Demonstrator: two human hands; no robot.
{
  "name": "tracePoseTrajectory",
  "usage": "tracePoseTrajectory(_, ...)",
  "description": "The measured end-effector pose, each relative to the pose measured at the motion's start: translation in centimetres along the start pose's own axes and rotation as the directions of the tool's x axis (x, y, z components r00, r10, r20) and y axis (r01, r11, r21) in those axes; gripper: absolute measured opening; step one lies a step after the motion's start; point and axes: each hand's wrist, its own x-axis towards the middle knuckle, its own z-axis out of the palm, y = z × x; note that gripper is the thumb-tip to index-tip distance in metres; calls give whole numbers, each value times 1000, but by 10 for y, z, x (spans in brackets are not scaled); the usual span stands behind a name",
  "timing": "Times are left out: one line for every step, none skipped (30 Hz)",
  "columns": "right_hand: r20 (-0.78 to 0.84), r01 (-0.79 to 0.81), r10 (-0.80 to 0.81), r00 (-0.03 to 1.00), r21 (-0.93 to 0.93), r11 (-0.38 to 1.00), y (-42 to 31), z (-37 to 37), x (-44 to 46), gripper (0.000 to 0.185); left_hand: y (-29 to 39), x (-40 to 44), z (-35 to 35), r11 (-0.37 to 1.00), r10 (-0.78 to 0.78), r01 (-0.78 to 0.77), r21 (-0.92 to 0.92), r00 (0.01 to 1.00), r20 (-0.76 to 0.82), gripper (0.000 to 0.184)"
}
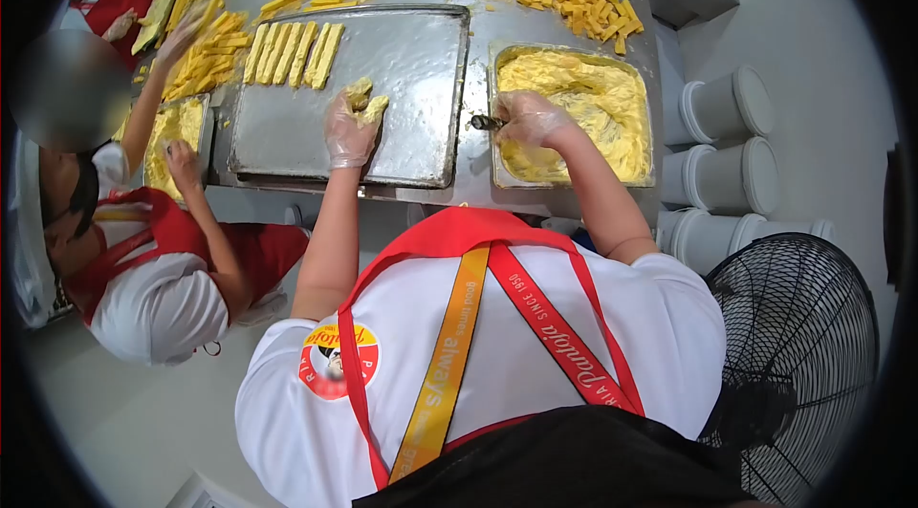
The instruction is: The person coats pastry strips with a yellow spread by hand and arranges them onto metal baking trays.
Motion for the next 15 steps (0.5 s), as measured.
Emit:
tracePoseTrajectory(-22,3,-2,1000,24,1000,0,-2,0,33,4,0,-1,1000,-3,3,29,1000,1,38)
tracePoseTrajectory(-9,13,-13,1000,0,1000,-2,-7,-1,31,8,1,-3,998,-7,7,56,1000,1,37)
tracePoseTrajectory(-33,51,-49,998,61,997,5,-6,-1,29,11,1,-4,996,-12,12,84,1000,1,37)
tracePoseTrajectory(-60,92,-85,995,118,989,12,-5,-2,28,9,2,-3,995,10,-10,95,1000,-5,38)
tracePoseTrajectory(-87,134,-120,989,173,976,16,-5,-3,27,6,3,-3,995,14,-13,96,1000,-8,38)
tracePoseTrajectory(-110,113,-92,990,201,973,20,-6,-3,26,3,3,-2,995,17,-16,99,1000,-12,38)
tracePoseTrajectory(-132,94,-65,989,230,969,16,-14,-7,26,7,4,-2,995,21,-19,103,1000,-17,38)
tracePoseTrajectory(-155,78,-38,987,258,963,13,-21,-8,26,11,4,-2,994,-5,7,110,1000,-21,38)
tracePoseTrajectory(-182,88,-41,982,254,963,14,-26,-7,26,15,5,-4,991,-1,4,133,1000,-23,38)
tracePoseTrajectory(-209,97,-44,977,251,963,16,-31,-5,26,17,6,-5,988,3,1,156,1000,-24,38)
tracePoseTrajectory(-238,107,-46,970,247,963,19,-36,-2,26,19,7,-5,984,8,-3,180,1000,-25,38)
tracePoseTrajectory(-236,58,4,972,258,964,23,-40,3,28,18,8,-5,985,8,-4,172,1000,-22,37)
tracePoseTrajectory(-280,56,10,960,225,973,24,-46,5,28,19,9,-5,986,6,-3,165,1000,-19,36)
tracePoseTrajectory(-323,53,11,946,190,980,24,-53,7,29,19,10,-6,987,3,-1,159,1000,-17,35)
tracePoseTrajectory(-365,52,8,931,157,986,24,-58,10,29,20,10,-7,989,-2,5,145,1000,-24,35)
